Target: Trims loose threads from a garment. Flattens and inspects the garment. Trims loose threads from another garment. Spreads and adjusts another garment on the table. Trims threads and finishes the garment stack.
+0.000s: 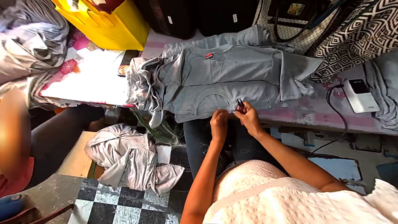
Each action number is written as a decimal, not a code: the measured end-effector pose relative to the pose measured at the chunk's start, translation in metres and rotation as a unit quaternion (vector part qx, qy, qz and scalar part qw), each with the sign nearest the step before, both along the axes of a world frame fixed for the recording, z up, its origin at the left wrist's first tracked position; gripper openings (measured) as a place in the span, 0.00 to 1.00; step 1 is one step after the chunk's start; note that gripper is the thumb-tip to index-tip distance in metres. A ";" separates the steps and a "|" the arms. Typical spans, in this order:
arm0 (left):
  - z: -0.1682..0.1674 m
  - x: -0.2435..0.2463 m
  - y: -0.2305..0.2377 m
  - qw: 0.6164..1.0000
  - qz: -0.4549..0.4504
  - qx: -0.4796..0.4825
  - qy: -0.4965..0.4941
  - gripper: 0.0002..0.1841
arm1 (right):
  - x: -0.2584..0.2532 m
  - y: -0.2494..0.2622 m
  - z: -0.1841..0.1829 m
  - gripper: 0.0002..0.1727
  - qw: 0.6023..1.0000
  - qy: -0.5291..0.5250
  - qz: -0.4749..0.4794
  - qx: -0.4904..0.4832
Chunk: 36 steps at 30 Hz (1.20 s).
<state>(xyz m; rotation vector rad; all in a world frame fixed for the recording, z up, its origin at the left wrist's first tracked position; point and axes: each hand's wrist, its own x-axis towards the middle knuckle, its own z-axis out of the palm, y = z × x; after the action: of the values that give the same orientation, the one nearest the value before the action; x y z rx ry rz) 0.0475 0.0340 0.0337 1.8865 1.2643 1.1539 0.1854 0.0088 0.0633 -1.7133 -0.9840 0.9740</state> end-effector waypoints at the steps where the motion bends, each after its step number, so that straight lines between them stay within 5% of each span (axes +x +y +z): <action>1: 0.001 -0.002 0.000 1.000 -0.003 -0.013 -0.014 0.04 | 0.002 -0.001 -0.002 0.14 0.997 0.079 -0.008 -0.011; 5: 0.005 -0.010 0.003 0.992 -0.026 -0.093 -0.082 0.05 | 0.018 -0.005 0.000 0.12 0.988 0.137 0.017 -0.068; 10: 0.007 -0.016 0.001 0.977 -0.017 -0.169 -0.127 0.07 | 0.028 -0.016 0.051 0.30 0.945 0.270 0.117 -0.143; 12: 0.007 -0.015 0.000 0.973 -0.013 -0.180 -0.142 0.06 | 0.029 -0.016 0.058 0.30 0.921 0.302 0.146 -0.196; 18: 0.009 -0.014 -0.002 0.968 -0.011 -0.190 -0.162 0.06 | 0.018 -0.010 0.046 0.26 0.907 0.268 0.172 -0.275; 27: 0.006 -0.013 -0.005 0.972 -0.019 -0.173 -0.156 0.05 | 0.007 -0.004 0.040 0.24 0.927 0.241 0.124 -0.258; 29: 0.004 -0.017 -0.009 0.974 -0.020 -0.170 -0.149 0.06 | 0.006 -0.008 0.041 0.24 0.953 0.176 0.138 -0.204; 31: 0.002 -0.026 -0.015 0.976 -0.028 -0.171 -0.132 0.06 | 0.005 -0.013 0.043 0.22 0.977 -0.002 0.194 -0.086; 34: -0.003 -0.038 -0.029 0.976 -0.068 -0.194 -0.079 0.07 | 0.004 -0.012 0.035 0.21 0.921 -0.294 0.246 0.066; 36: -0.007 -0.044 -0.037 0.967 -0.121 -0.222 -0.015 0.06 | 0.004 -0.004 0.025 0.17 0.882 -0.388 0.248 0.101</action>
<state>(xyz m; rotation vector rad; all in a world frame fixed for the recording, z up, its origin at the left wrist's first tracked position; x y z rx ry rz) 0.0035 -0.0034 0.0263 1.6228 1.1242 0.6978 0.1898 0.0048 0.0881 -1.7183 -2.0460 0.4178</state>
